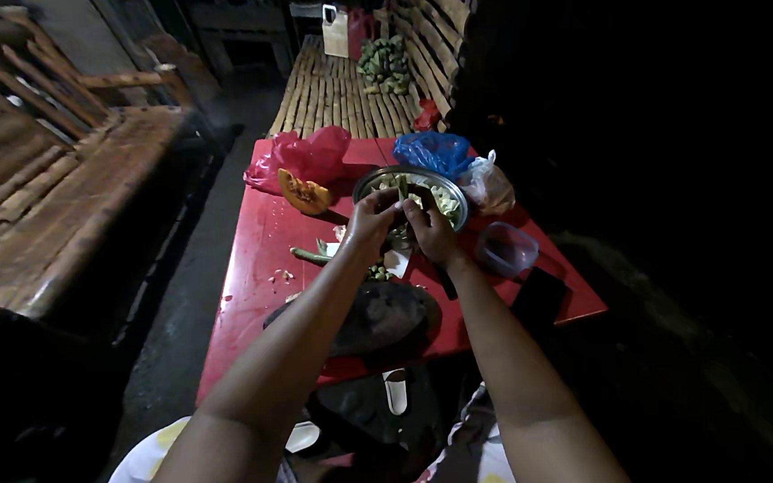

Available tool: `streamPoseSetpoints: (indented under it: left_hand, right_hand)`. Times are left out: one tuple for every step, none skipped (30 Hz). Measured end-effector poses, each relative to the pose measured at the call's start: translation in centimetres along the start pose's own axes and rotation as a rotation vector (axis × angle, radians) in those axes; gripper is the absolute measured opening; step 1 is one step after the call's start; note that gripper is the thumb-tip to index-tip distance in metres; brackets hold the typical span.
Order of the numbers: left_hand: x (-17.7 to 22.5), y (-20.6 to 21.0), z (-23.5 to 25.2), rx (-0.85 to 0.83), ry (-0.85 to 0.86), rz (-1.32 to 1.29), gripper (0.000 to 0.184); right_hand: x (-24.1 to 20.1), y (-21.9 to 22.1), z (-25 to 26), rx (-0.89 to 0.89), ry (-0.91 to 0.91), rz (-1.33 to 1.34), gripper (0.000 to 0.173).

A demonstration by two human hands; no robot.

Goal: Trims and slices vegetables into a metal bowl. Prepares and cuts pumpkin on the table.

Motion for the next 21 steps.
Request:
streamPoseSetpoints:
  left_hand:
    - [0.0, 0.5, 0.1, -0.026, 0.009, 0.024, 0.032]
    - [-0.1, 1.0, 0.3, -0.055, 0.019, 0.048, 0.031]
    - [-0.2, 1.4, 0.5, -0.083, 0.021, 0.070, 0.030]
    - [-0.3, 1.7, 0.6, -0.111, 0.013, 0.083, 0.030]
    - [-0.5, 2.1, 0.7, -0.140, -0.008, 0.089, 0.029]
    - [-0.7, 2.4, 0.9, -0.171, -0.036, 0.095, 0.029]
    - [-0.9, 2.7, 1.0, -0.200, -0.067, 0.103, 0.031]
    - [-1.1, 2.9, 1.2, -0.217, -0.091, 0.116, 0.033]
    - [-1.5, 2.8, 1.6, -0.209, -0.108, 0.138, 0.034]
    - [-1.8, 2.5, 2.3, -0.180, -0.109, 0.180, 0.036]
    - [-2.2, 2.0, 3.2, -0.149, -0.100, 0.245, 0.038]
    - [-2.5, 1.5, 4.3, -0.124, -0.093, 0.313, 0.041]
    - [-2.5, 1.0, 5.2, -0.112, -0.086, 0.376, 0.045]
    - [-2.1, 0.5, 6.0, -0.107, -0.070, 0.433, 0.047]
    - [-1.2, 0.2, 6.4, -0.107, -0.038, 0.476, 0.048]
    - [-0.2, -0.3, 6.7, -0.110, 0.001, 0.520, 0.047]
    - [0.8, -1.1, 6.8, -0.107, 0.038, 0.595, 0.045]
    - [1.5, -2.3, 6.9, -0.094, 0.070, 0.695, 0.045]
    - [2.0, -3.9, 6.8, -0.074, 0.092, 0.806, 0.041]
    - [2.5, -5.7, 6.3, -0.064, 0.081, 0.913, 0.037]
    - [2.6, -7.5, 5.6, -0.067, 0.058, 1.020, 0.031]
  right_hand:
    - [0.3, -0.4, 0.2, 0.015, 0.006, 0.005, 0.048]
    - [0.6, -0.7, 0.3, 0.032, 0.007, 0.017, 0.047]
    - [0.8, -1.0, 0.4, 0.044, 0.013, 0.032, 0.046]
    - [1.1, -1.3, 0.5, 0.050, 0.030, 0.051, 0.046]
    - [1.6, -1.5, 0.7, 0.058, 0.046, 0.070, 0.045]
    - [2.0, -1.7, 0.8, 0.057, 0.070, 0.092, 0.046]
    - [2.5, -2.0, 1.0, 0.058, 0.101, 0.107, 0.047]
    - [2.9, -2.1, 1.1, 0.055, 0.124, 0.116, 0.049]
    - [3.3, -2.2, 1.3, 0.053, 0.150, 0.106, 0.051]
    - [3.7, -2.3, 1.4, 0.055, 0.180, 0.087, 0.055]
    - [4.0, -2.3, 1.5, 0.050, 0.215, 0.068, 0.062]
    - [4.3, -2.3, 1.6, 0.059, 0.241, 0.053, 0.066]
    - [4.5, -2.3, 1.6, 0.067, 0.265, 0.046, 0.069]
    - [4.6, -2.4, 1.7, 0.084, 0.277, 0.042, 0.071]
    - [4.5, -2.5, 1.7, 0.098, 0.285, 0.045, 0.071]
    - [4.4, -2.7, 1.7, 0.116, 0.290, 0.054, 0.070]
    - [4.2, -2.8, 1.7, 0.129, 0.298, 0.064, 0.068]
    - [4.2, -2.9, 1.6, 0.124, 0.316, 0.073, 0.066]
    - [4.2, -3.0, 1.4, 0.119, 0.352, 0.080, 0.064]
    - [4.3, -2.8, 1.3, 0.127, 0.379, 0.083, 0.061]
    - [4.5, -2.6, 1.2, 0.112, 0.403, 0.118, 0.059]
Point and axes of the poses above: each hand's wrist, its own z-axis towards the middle knuckle, its own y-axis out of the palm, x = y × z, the point moved 9 cm from there along z, towards the middle knuckle, and after that the axes turned 3 degrees about z, right-handed, at the moved point
